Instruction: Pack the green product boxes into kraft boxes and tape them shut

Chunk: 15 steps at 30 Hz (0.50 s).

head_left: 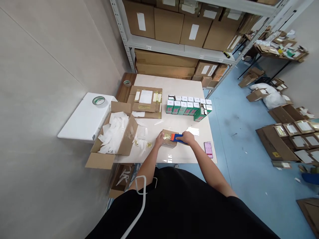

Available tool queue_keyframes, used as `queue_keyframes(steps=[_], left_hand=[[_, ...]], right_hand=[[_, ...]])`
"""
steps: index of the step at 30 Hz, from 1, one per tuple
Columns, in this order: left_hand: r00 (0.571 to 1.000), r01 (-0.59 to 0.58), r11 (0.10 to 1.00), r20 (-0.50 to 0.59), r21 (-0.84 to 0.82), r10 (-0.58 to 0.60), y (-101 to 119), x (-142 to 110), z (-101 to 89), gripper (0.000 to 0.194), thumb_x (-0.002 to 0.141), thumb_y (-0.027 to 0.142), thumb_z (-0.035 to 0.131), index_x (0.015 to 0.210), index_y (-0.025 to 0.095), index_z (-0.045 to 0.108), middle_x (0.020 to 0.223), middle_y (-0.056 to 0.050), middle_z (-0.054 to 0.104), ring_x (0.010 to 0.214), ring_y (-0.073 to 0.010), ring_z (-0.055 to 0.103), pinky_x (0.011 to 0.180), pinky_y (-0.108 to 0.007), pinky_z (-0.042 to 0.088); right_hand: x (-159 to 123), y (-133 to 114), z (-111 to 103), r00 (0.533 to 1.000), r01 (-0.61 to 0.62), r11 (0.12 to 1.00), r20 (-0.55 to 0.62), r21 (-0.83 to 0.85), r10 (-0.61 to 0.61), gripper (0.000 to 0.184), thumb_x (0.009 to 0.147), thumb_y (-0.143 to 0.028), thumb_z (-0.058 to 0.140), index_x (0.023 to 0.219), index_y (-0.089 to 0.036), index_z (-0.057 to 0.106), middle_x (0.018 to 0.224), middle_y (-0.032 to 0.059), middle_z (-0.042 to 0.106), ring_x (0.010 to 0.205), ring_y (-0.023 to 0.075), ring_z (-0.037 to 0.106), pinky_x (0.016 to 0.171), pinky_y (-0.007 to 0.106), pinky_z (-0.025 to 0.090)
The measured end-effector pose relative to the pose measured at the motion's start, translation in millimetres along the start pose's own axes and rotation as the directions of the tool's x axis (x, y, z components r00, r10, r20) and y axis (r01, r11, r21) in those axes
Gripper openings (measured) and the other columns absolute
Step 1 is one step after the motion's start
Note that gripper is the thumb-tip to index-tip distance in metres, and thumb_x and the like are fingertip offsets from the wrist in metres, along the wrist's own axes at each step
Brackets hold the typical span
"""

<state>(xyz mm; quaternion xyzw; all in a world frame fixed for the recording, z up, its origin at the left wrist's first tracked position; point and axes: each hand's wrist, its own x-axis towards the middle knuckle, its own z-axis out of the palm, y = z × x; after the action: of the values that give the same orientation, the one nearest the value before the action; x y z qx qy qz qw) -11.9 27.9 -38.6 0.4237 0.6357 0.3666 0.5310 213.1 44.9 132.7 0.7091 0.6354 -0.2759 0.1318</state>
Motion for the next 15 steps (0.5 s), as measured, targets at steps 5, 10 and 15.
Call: queue_keyframes(steps=[5, 10, 15], left_hand=[[0.999, -0.023, 0.999, 0.046, 0.037, 0.021, 6, -3, 1.1, 0.061, 0.104, 0.056, 0.043, 0.154, 0.021, 0.052, 0.150, -0.011, 0.062, 0.138, -0.0313, 0.057, 0.117, -0.043, 0.043], [0.998, 0.024, 0.993, 0.053, 0.112, -0.030, 9, -1, -3.0, 0.063, 0.103, 0.058, 0.044, 0.151, 0.019, 0.056, 0.150, -0.012, 0.062, 0.141, -0.0341, 0.054, 0.118, -0.044, 0.041], [0.997, 0.014, 0.996, 0.072, 0.090, -0.021, 9, 4, -6.6, 0.062, 0.104, 0.058, 0.042, 0.151, 0.021, 0.056, 0.149, -0.009, 0.063, 0.140, -0.0314, 0.056, 0.118, -0.042, 0.041]], right_hand=[[-3, 13, 2, 0.999, 0.043, 0.999, -0.015, 0.030, -0.042, 0.057, 0.080, -0.074, 0.073, 0.088, -0.019, 0.078, 0.098, 0.0121, 0.078, 0.089, 0.0248, 0.072, 0.063, 0.026, 0.042], [-3, 45, 8, 1.000, -0.018, 0.998, -0.006, 0.060, 0.018, 0.056, 0.080, -0.073, 0.073, 0.085, -0.018, 0.077, 0.091, 0.0118, 0.078, 0.083, 0.0240, 0.071, 0.060, 0.026, 0.038], [-4, 65, 17, 0.999, -0.031, 0.996, -0.025, 0.090, 0.033, 0.054, 0.081, -0.072, 0.073, 0.082, -0.018, 0.076, 0.090, 0.0116, 0.078, 0.080, 0.0232, 0.071, 0.058, 0.027, 0.036]])
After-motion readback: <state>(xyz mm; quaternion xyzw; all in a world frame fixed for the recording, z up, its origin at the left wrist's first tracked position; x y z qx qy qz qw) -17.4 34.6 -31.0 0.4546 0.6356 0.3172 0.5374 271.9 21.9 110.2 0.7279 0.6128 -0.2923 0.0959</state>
